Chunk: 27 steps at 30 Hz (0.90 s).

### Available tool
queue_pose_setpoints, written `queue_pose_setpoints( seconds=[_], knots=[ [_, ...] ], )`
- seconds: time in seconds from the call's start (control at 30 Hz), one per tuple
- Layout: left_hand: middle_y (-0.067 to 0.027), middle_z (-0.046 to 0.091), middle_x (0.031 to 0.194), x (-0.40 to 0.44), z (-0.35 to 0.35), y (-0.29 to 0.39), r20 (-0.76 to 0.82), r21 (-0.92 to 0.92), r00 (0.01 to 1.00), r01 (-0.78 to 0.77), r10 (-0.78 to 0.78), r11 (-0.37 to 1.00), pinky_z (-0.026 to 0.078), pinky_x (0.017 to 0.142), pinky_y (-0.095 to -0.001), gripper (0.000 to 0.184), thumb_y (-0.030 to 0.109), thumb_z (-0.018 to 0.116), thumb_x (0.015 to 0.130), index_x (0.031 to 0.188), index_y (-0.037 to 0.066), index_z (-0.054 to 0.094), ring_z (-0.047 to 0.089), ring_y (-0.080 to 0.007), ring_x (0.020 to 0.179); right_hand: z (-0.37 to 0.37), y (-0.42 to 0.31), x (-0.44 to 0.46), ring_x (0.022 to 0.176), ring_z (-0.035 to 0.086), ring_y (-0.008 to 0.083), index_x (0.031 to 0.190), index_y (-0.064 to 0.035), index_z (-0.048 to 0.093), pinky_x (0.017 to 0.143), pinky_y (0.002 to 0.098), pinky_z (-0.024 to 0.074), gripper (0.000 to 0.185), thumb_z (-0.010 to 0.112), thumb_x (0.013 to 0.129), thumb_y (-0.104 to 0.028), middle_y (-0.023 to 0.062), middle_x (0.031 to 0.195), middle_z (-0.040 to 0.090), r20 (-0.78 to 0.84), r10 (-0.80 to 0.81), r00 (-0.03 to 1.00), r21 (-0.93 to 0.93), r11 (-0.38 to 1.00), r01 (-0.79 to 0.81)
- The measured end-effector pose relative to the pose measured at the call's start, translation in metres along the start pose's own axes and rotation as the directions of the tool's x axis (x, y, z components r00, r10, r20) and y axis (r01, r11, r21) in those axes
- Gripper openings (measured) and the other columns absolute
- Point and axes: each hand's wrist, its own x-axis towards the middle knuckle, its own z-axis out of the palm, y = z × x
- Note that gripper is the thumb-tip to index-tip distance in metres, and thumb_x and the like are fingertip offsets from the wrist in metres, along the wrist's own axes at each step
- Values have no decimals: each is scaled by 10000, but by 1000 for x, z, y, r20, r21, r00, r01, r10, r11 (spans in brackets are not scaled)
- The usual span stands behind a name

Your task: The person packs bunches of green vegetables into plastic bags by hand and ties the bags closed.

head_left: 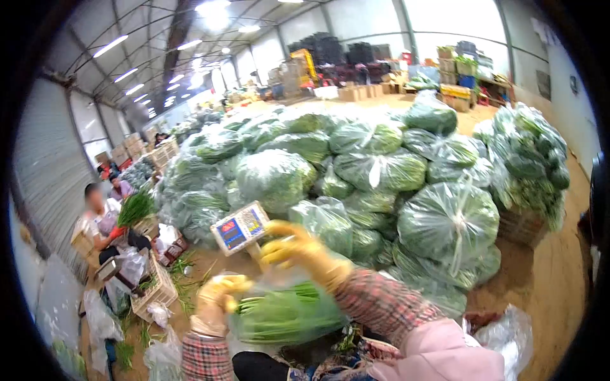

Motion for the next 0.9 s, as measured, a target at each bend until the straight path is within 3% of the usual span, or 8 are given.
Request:
queue_pose_setpoints(
  seconds=[0.07,0.13,0.3,0.4,0.5,0.73,0.83,0.9],
  knots=[
    [-154,653,879,-8,46,-33,91,-201,973,226,-211,953,481,583,-217,285,254,489,882,914,-13,585,561,-134,598,13,57,0,778,586,222,1382,-105,218,734,347,484,646,555,843,-215,87,959,593,318,-165,934,-143,965,219],
    [-154,651,873,-15,67,-61,162,-349,951,306,-265,886,488,607,-234,273,243,496,876,900,-12,589,562,-142,604,22,79,-9,773,602,264,1395,-101,184,724,354,490,641,505,872,-288,146,1028,570,493,-68,867,-660,620,424],
    [-153,647,859,-34,64,-95,288,-457,909,407,-302,791,507,669,-274,241,214,513,863,868,-12,599,565,-160,619,4,83,2,811,602,325,1374,-104,242,721,377,490,585,468,879,-319,226,1074,541,668,323,670,-721,56,691],
    [-146,639,831,-32,36,-112,360,-376,842,526,-402,763,516,709,-312,206,186,531,848,855,-8,602,568,-176,627,-36,114,5,931,589,335,1333,-122,344,789,392,483,520,463,880,-350,266,1039,568,655,362,664,-750,203,629],
    [-127,621,766,-25,-27,-148,419,-219,729,660,-542,719,521,757,-377,142,135,563,816,856,4,602,573,-204,633,-97,132,-23,944,584,316,1293,-157,398,819,373,470,520,545,844,-375,223,1059,575,391,270,880,-879,393,270],
    [-94,581,784,-11,-31,-157,-14,-255,985,164,-173,953,457,839,-360,45,58,571,782,777,28,537,574,-207,777,-135,163,-56,1010,540,265,1067,-96,576,860,368,423,292,573,851,-293,97,1084,587,67,344,937,-798,582,-157],
    [-139,575,1033,15,15,-135,-95,-454,995,-51,9,890,428,889,-370,153,96,565,819,962,49,537,545,-228,949,-104,154,-35,950,531,207,966,-72,610,825,350,423,214,566,859,-253,88,1000,593,268,225,937,-910,379,169],
    [-154,558,1104,31,41,-142,-73,-524,996,-88,59,847,415,909,-384,221,110,559,833,1047,63,523,532,-239,992,-79,156,-24,926,526,170,1001,-67,587,818,341,423,203,536,881,-221,78,992,587,552,-260,793,-715,343,610]
  ],
)
